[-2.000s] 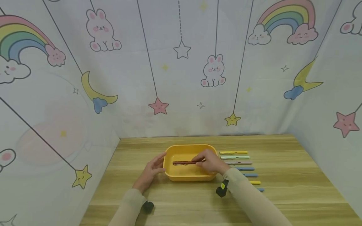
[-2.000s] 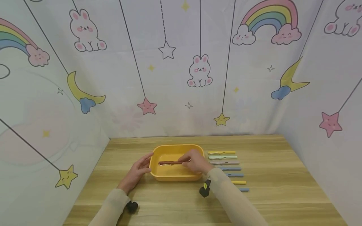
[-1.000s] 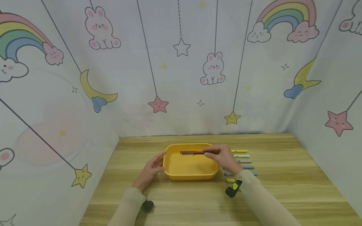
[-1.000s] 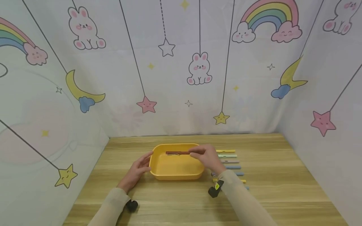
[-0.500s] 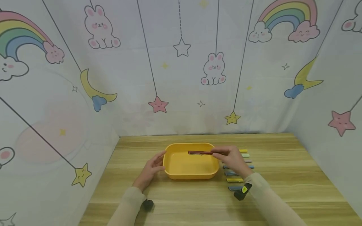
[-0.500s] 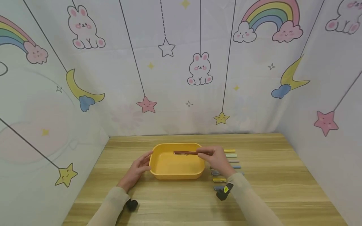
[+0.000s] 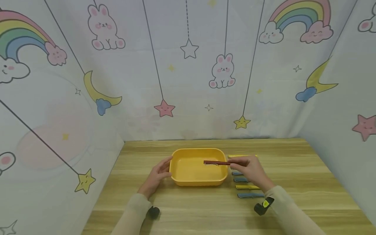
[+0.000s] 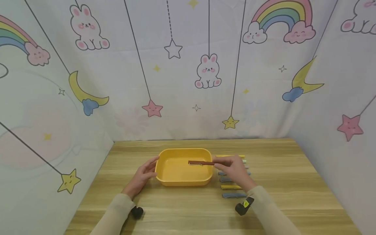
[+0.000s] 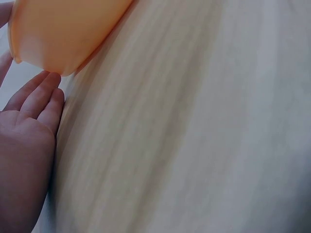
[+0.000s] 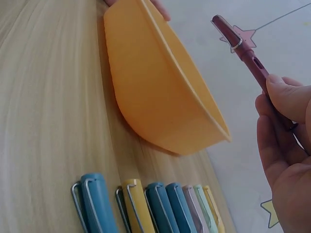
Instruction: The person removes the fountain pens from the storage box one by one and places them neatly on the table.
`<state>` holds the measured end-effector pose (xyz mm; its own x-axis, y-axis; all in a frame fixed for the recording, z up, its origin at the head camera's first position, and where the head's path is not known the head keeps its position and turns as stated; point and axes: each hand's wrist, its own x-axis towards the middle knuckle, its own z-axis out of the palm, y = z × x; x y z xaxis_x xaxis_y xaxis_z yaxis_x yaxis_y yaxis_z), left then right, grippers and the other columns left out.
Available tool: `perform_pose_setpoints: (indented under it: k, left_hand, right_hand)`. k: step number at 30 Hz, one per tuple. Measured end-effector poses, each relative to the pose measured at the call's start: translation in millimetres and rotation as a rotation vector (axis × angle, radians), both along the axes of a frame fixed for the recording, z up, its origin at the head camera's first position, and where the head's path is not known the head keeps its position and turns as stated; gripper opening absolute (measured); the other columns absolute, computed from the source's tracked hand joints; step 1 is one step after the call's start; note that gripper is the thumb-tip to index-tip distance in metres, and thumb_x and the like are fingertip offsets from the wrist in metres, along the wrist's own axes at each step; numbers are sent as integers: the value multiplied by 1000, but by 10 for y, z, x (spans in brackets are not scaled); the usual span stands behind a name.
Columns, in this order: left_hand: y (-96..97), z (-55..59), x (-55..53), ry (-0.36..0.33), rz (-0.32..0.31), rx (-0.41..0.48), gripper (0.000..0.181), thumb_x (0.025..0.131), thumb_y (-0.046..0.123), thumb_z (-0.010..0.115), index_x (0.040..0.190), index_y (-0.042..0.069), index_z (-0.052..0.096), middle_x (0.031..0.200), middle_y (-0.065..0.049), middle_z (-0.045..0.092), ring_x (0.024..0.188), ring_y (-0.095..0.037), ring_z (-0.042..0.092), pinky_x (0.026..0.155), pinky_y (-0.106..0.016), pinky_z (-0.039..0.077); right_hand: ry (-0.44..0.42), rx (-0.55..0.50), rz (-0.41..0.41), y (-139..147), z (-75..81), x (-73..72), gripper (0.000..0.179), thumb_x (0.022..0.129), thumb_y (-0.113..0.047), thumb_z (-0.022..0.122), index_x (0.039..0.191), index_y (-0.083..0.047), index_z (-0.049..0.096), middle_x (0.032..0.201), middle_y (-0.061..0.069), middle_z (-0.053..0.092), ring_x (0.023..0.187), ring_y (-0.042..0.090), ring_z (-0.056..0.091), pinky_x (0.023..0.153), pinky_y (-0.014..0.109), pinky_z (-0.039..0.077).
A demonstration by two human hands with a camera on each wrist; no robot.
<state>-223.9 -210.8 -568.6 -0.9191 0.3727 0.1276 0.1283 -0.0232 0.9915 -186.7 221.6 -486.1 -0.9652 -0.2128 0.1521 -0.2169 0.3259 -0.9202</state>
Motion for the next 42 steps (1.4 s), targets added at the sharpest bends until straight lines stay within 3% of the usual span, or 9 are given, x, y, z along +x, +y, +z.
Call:
perform_pose_setpoints:
  k: [8,13,17,22,34,42]
  left_hand:
    - [-5,-7,21,-30,2,-25,70,97,3,70,161,13,43,167,-16,38,152,-37,39,111,-22,45]
    - [-10,-11,18,-33,1,-23,70,97,3,70,161,14,42,167,-16,38,152,-36,39,111,-23,45]
    - [-10,-4,16,-12,-7,-11,71,97,2,70,161,9,41,167,-19,37,152,-39,37,110,-23,45]
    - [-11,7,20,-3,-10,-3,72,96,0,70,161,7,40,166,-21,37,151,-41,37,110,-22,46]
    - [-14,3,14,-3,-16,-17,71,98,2,69,162,8,40,167,-21,36,152,-41,36,110,-22,45]
    - [-4,21,10,0,-10,8,71,96,-1,69,161,5,40,166,-23,36,151,-41,37,110,-23,45]
  right_hand:
    - [10,-9,15,176,-67,165,26,96,-17,77,117,-1,80,111,11,79,96,32,76,75,39,64]
    - [4,-29,10,290,-98,260,28,96,-17,77,119,0,79,113,6,80,92,15,74,72,35,63]
    - [62,-31,-4,382,-122,315,25,94,-11,78,115,3,79,113,6,79,91,9,74,74,32,63]
    - [71,-43,6,494,-164,404,24,94,-6,77,114,8,77,112,6,80,93,14,76,76,33,64]
    - [-9,-79,10,697,-258,648,26,95,-4,76,116,11,75,109,4,80,95,19,77,78,38,65]
    - [60,19,-25,848,-349,807,17,92,-3,78,108,2,81,105,8,81,90,11,77,72,33,64]
